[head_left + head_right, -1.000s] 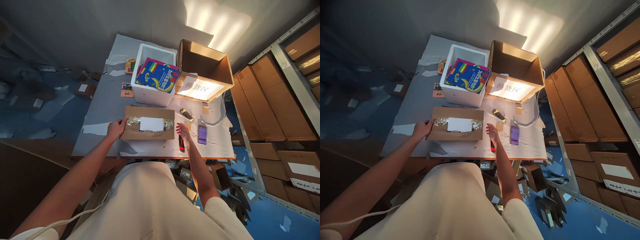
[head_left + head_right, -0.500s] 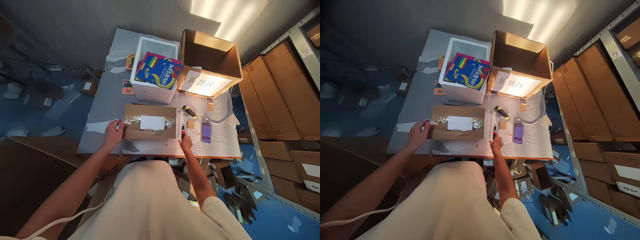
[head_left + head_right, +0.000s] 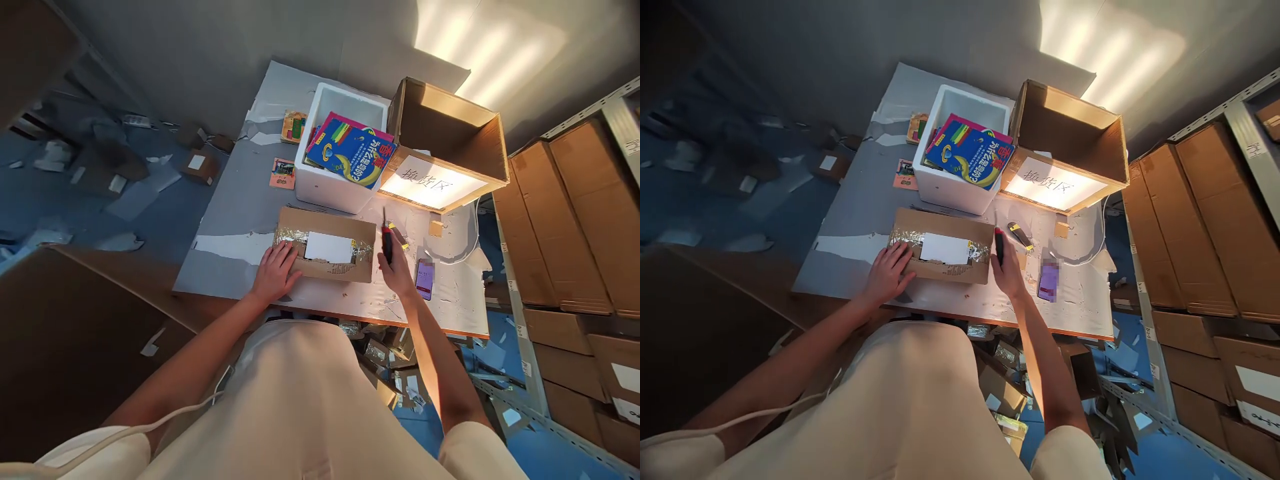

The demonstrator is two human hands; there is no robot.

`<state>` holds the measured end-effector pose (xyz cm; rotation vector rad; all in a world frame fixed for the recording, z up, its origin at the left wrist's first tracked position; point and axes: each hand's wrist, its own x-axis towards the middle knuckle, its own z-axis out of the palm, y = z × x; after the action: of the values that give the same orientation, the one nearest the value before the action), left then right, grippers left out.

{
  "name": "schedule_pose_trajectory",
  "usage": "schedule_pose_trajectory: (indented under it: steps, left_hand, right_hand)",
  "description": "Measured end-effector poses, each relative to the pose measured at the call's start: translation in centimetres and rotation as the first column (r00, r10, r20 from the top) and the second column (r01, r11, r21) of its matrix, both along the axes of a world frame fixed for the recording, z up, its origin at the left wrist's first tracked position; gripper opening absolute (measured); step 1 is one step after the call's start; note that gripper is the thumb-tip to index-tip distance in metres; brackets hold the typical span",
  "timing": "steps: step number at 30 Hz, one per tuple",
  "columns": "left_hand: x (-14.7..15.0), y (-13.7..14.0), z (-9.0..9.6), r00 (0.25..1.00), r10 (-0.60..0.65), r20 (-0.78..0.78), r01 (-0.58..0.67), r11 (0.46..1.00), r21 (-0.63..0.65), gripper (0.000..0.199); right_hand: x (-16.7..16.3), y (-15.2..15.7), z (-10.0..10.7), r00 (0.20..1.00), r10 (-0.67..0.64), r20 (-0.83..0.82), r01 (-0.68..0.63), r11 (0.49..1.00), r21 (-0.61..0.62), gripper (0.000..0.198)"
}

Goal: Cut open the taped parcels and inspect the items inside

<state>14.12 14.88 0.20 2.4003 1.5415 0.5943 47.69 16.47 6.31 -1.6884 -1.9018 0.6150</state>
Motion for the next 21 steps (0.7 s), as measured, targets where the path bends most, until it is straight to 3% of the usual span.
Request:
schedule_pose_trajectory:
  steps: [1, 3, 7, 12, 21]
  left_hand:
    - [0.0, 0.1, -0.1, 1.000, 0.000, -0.003, 0.000, 1.000, 0.001, 0.058]
    - [0.1, 0.1, -0.3, 1.000, 0.000, -0.007, 0.000, 1.000, 0.008, 0.058]
    - [0.1, 0.0, -0.4, 1.000, -0.004, -0.018, 0.004, 1.000, 0.014, 0.058]
    - [0.1, 0.1, -0.3, 1.000, -0.009, 0.010, 0.009, 1.000, -0.018, 0.058]
    - [0.0, 0.3, -0.4, 1.000, -0.007, -0.009, 0.007, 1.000, -0.005, 0.058]
  right_hand:
    - [-1.6, 1.0, 1.4, 0.984, 0.173, 0.031, -0.173, 0.985, -0.018, 0.063]
    - [-5.1, 3.0, 3.4, 0.903, 0.420, 0.093, -0.411, 0.906, -0.104, 0.060]
    - [-10.5, 5.4, 4.2, 0.714, 0.640, 0.284, -0.572, 0.767, -0.290, 0.054]
    - [-12.0, 6.4, 3.4, 0.568, 0.717, 0.405, -0.623, 0.696, -0.358, 0.056]
    - [-13.1, 6.8, 3.5, 0.474, 0.705, 0.528, -0.612, 0.695, -0.378, 0.066]
